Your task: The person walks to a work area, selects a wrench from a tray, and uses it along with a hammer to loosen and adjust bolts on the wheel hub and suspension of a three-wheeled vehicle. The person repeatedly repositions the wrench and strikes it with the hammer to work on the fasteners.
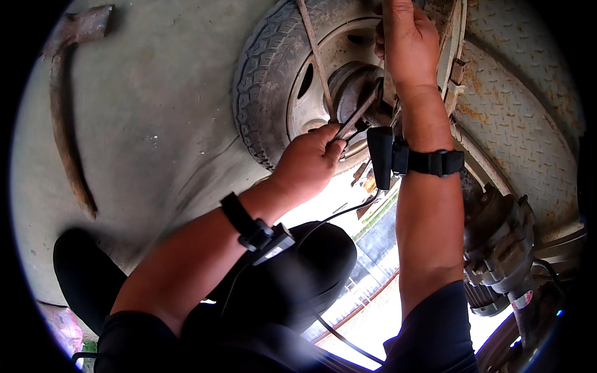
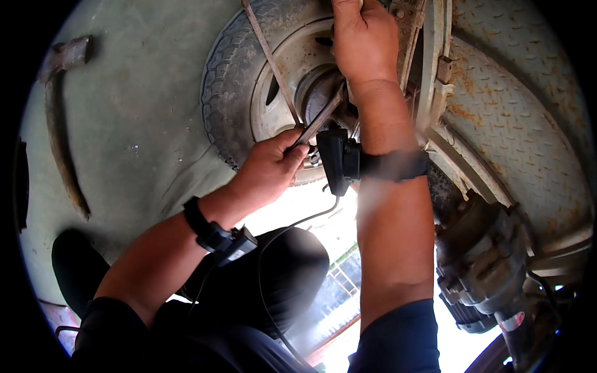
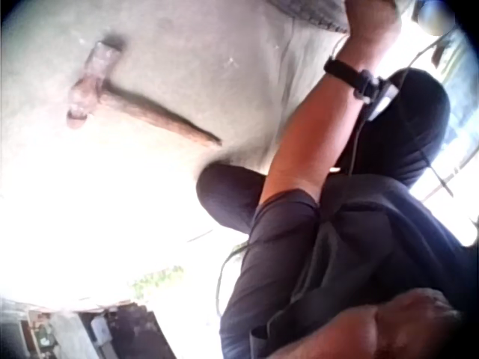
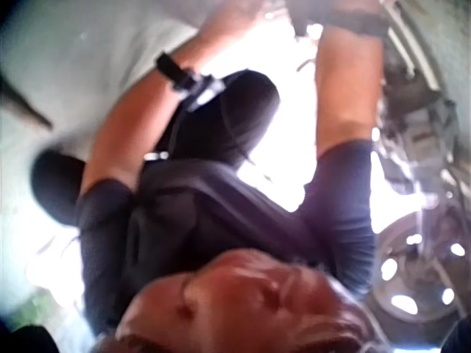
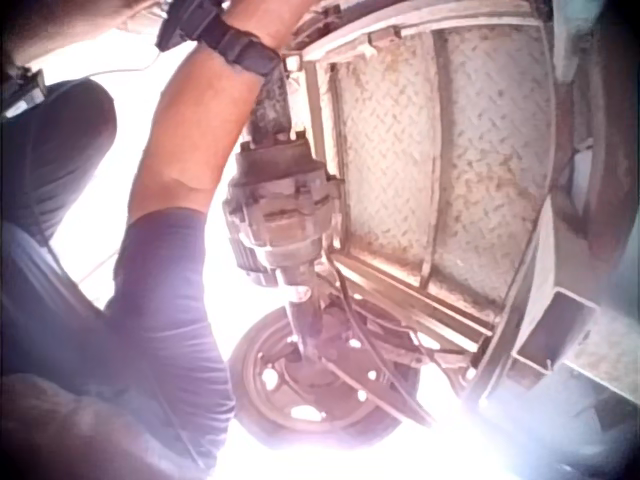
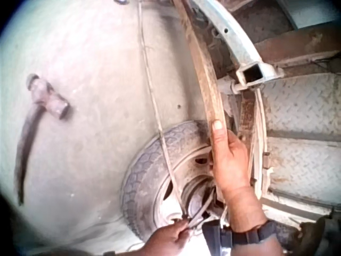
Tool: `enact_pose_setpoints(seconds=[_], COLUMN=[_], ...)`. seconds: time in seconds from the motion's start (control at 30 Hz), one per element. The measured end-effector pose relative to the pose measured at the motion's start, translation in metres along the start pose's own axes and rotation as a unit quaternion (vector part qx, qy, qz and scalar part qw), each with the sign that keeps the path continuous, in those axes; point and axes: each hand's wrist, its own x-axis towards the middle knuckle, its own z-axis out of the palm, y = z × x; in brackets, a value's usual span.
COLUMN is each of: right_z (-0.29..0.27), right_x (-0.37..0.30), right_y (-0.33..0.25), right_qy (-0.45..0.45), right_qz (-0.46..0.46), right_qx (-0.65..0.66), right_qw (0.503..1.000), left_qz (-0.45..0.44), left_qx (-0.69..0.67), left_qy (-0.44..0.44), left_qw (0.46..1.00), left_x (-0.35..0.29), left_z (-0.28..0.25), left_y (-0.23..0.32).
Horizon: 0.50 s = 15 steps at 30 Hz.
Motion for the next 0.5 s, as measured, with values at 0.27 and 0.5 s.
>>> enact_pose_setpoints(seconds=[0.27,0.5], right_z=[0.002,0.002], right_x=[0.000,-0.003], right_y=[-0.007,-0.008], right_qy=[0.010,0.014], right_qz=[0.005,0.011], right_qx=[-0.007,-0.046], right_qw=[1.000,0.999], left_qz=[-0.196,0.009], left_qx=[-0.210,0.124], left_qy=[-0.150,-0.037], left_qw=[0.946,0.992], left_x=[0.005,0.011], left_z=[-0.011,-0.001], left_y=[0.023,0.008])
